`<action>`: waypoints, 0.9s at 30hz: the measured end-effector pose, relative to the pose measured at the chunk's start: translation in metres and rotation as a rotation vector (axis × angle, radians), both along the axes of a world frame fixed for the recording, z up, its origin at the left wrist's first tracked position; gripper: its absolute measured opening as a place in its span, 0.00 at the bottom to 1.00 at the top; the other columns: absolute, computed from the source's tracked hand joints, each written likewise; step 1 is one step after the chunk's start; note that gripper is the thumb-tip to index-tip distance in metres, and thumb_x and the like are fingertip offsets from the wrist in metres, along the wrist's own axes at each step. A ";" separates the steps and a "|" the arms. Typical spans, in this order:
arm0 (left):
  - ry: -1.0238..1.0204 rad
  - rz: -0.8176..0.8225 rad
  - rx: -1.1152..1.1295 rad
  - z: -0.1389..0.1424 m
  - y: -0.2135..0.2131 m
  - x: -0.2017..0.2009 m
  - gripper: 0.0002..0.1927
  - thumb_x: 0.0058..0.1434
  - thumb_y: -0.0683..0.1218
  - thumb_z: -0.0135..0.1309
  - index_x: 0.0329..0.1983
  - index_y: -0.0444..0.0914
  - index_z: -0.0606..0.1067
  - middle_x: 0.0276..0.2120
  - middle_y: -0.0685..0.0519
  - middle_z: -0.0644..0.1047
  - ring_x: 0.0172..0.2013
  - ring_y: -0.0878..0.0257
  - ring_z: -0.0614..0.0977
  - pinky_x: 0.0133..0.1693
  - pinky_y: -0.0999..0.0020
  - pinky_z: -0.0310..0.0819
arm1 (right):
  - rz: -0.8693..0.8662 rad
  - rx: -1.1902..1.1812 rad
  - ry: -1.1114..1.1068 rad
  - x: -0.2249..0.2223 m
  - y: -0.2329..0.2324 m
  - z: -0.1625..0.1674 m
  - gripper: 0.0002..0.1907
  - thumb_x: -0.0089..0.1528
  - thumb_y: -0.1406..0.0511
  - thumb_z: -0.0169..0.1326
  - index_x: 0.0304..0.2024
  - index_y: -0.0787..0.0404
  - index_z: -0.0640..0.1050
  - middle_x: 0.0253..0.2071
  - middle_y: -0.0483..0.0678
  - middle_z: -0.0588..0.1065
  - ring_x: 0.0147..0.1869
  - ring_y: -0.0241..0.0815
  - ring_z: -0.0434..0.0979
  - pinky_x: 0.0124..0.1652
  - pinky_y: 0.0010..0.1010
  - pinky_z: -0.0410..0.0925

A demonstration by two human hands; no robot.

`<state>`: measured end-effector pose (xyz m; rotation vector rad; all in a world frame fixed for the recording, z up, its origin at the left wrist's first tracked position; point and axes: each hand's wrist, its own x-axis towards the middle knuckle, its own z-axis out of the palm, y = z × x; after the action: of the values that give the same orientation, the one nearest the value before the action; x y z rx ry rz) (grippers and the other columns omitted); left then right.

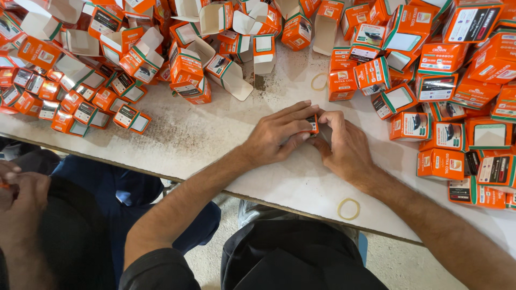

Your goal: The person picks flat or partially folded small cardboard boxes from a large pile on the table and folds them by hand, pressing the flaps and creases to form closed boxes, then places the finished boxes back onto the pile. They repeat this folding cycle continuously, occasionally pulling boxes toward themselves from the heap.

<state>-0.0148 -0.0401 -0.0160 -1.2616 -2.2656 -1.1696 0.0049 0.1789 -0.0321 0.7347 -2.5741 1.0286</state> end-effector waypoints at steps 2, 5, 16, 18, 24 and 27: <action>0.050 -0.019 -0.047 -0.001 -0.003 -0.001 0.15 0.63 0.39 0.61 0.52 0.35 0.76 0.65 0.41 0.72 0.69 0.43 0.70 0.67 0.52 0.71 | 0.000 0.002 -0.014 0.000 0.000 0.000 0.28 0.56 0.70 0.67 0.50 0.66 0.65 0.45 0.59 0.77 0.48 0.61 0.80 0.43 0.46 0.72; 0.124 -0.010 -0.109 -0.005 -0.006 -0.001 0.17 0.61 0.40 0.62 0.53 0.35 0.76 0.68 0.42 0.69 0.71 0.44 0.65 0.70 0.47 0.64 | -0.004 0.003 -0.001 0.001 0.000 -0.001 0.28 0.56 0.69 0.68 0.50 0.66 0.65 0.45 0.59 0.77 0.48 0.60 0.80 0.43 0.46 0.72; 0.148 0.092 -0.144 -0.003 -0.002 0.018 0.19 0.58 0.36 0.61 0.54 0.37 0.76 0.70 0.42 0.66 0.73 0.43 0.63 0.72 0.45 0.60 | 0.103 0.005 0.146 0.006 -0.002 0.006 0.18 0.55 0.72 0.64 0.45 0.62 0.72 0.55 0.61 0.77 0.52 0.60 0.79 0.48 0.46 0.72; 0.189 0.119 -0.133 -0.003 -0.005 0.022 0.19 0.56 0.38 0.62 0.52 0.36 0.76 0.68 0.42 0.67 0.70 0.43 0.65 0.71 0.43 0.60 | 0.112 -0.003 0.123 0.006 0.001 0.003 0.15 0.55 0.73 0.64 0.43 0.63 0.74 0.53 0.59 0.78 0.50 0.61 0.79 0.47 0.47 0.71; 0.365 0.344 -0.129 0.002 -0.052 0.007 0.14 0.66 0.38 0.61 0.54 0.34 0.75 0.66 0.49 0.70 0.69 0.51 0.70 0.73 0.47 0.63 | 0.050 0.017 0.460 -0.011 0.039 0.024 0.17 0.59 0.74 0.63 0.47 0.58 0.74 0.59 0.59 0.75 0.57 0.57 0.79 0.54 0.42 0.73; 0.559 0.642 -0.530 0.010 -0.084 -0.012 0.20 0.60 0.36 0.56 0.57 0.33 0.78 0.68 0.44 0.69 0.69 0.50 0.68 0.71 0.44 0.58 | -0.232 0.096 0.601 -0.016 0.057 0.044 0.28 0.68 0.68 0.67 0.66 0.60 0.67 0.72 0.64 0.54 0.75 0.64 0.59 0.70 0.52 0.60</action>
<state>-0.0266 -0.1243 -0.0055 -0.7467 -2.2985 0.0169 -0.0109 0.2357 0.0116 0.6276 -2.1247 0.5120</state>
